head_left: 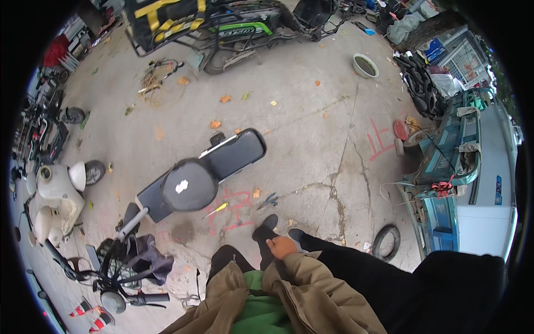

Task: The person repairs the electrical wiring of an electric scooter's headlight assembly. They separate and connect multiple colored wires by hand, then reposition the headlight unit.

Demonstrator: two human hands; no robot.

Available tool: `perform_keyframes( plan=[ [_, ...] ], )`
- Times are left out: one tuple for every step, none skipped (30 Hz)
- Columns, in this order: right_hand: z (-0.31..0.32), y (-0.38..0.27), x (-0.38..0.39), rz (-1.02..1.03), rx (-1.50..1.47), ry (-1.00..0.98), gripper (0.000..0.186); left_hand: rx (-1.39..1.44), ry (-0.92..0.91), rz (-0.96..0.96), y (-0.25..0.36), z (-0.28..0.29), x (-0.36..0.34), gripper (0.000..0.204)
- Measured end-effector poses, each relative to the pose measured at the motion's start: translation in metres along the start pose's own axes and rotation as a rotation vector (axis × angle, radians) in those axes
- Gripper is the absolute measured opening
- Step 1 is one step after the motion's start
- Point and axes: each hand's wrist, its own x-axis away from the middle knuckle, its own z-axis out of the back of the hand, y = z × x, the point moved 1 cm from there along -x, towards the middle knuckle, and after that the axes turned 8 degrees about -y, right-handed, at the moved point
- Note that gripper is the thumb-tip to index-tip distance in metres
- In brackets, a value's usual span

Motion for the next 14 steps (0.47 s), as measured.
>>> perform_keyframes(
  plan=[
    [0.034,0.008,-0.023,-0.011,0.0,0.007,0.056,-0.002,0.017,0.003,0.027,0.018,-0.003,0.043],
    [0.068,0.026,-0.04,-0.037,0.037,0.034,0.054,0.007,0.018,-0.009,0.056,0.025,-0.011,0.044],
    [0.099,0.041,-0.055,0.003,0.05,0.098,0.054,-0.003,0.017,-0.018,0.08,0.038,-0.019,0.044],
    [0.142,0.049,-0.068,-0.032,-0.013,0.083,0.054,-0.003,0.024,-0.035,0.111,0.055,-0.033,0.045],
    [0.184,0.055,-0.076,-0.067,-0.08,0.068,0.053,-0.025,0.027,-0.044,0.137,0.074,-0.043,0.045],
    [0.231,0.052,-0.088,-0.085,-0.063,0.095,0.055,-0.015,0.04,-0.059,0.17,0.092,-0.057,0.046],
    [0.261,0.074,-0.107,-0.067,-0.061,0.156,0.057,-0.033,0.039,-0.087,0.207,0.111,-0.076,0.046],
    [0.294,0.084,-0.127,-0.053,-0.063,0.185,0.057,-0.051,0.048,-0.094,0.238,0.13,-0.093,0.047],
    [0.322,0.098,-0.147,-0.048,-0.072,0.209,0.057,-0.07,0.044,-0.107,0.268,0.146,-0.111,0.047],
    [0.353,0.114,-0.167,-0.058,-0.076,0.222,0.057,-0.099,0.048,-0.122,0.3,0.161,-0.13,0.048],
    [0.387,0.131,-0.191,-0.065,-0.079,0.239,0.058,-0.116,0.051,-0.144,0.335,0.178,-0.154,0.048],
    [0.417,0.148,-0.214,-0.071,-0.083,0.248,0.058,-0.126,0.059,-0.165,0.364,0.194,-0.175,0.049],
    [0.445,0.164,-0.232,-0.105,-0.089,0.252,0.058,-0.145,0.068,-0.195,0.394,0.21,-0.197,0.049],
    [0.468,0.193,-0.249,-0.144,-0.087,0.262,0.058,-0.155,0.083,-0.234,0.431,0.226,-0.222,0.05]
  ],
)
